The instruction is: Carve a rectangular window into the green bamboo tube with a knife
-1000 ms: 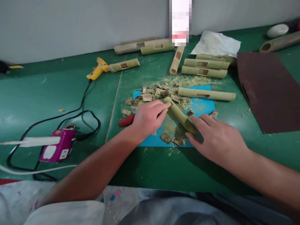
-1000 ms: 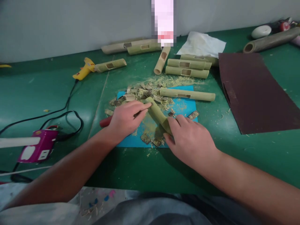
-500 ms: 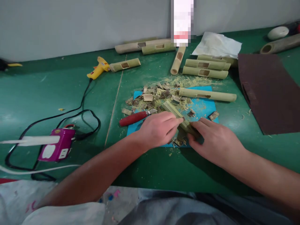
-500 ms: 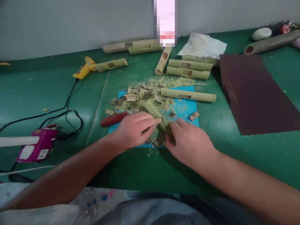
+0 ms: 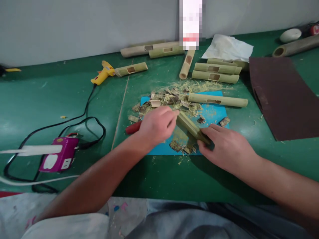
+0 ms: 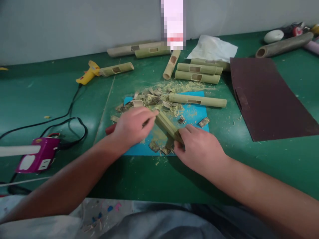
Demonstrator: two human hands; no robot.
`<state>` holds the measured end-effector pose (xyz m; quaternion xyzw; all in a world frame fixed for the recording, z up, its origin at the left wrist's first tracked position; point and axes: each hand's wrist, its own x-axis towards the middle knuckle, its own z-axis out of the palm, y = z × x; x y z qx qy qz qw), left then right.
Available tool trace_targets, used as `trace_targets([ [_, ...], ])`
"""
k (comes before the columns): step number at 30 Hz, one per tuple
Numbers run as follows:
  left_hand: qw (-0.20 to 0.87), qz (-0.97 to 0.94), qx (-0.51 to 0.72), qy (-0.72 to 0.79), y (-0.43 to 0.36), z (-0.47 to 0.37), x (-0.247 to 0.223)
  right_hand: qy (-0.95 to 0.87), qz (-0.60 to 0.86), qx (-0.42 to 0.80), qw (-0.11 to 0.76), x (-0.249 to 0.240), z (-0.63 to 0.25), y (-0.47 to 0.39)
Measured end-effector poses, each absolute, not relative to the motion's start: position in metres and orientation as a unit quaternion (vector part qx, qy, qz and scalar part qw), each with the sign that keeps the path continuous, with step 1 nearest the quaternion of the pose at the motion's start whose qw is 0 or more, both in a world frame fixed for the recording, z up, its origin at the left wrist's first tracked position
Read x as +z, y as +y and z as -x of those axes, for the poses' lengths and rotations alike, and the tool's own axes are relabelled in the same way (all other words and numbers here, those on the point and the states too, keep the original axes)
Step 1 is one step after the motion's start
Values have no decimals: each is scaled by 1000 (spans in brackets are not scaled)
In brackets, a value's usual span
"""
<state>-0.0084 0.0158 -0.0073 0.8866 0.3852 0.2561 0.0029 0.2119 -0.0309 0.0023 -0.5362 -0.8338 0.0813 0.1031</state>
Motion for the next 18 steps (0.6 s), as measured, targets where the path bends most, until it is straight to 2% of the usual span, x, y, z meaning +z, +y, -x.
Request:
trace_targets([
  [4,54,-925,185,328,-1,-3,-4,-838,530,86,103,2,-212,-31],
  [9,37,-920,203,333,-6,-8,-5,-833,539,91,89,3,-212,-31],
  [13,69,-931,195,301,-4,-7,-7,-834,533,106,94,5,-212,-30],
  [18,69,-918,210,330,-5,-7,-8,-821,550,129,81,7,-211,-28],
])
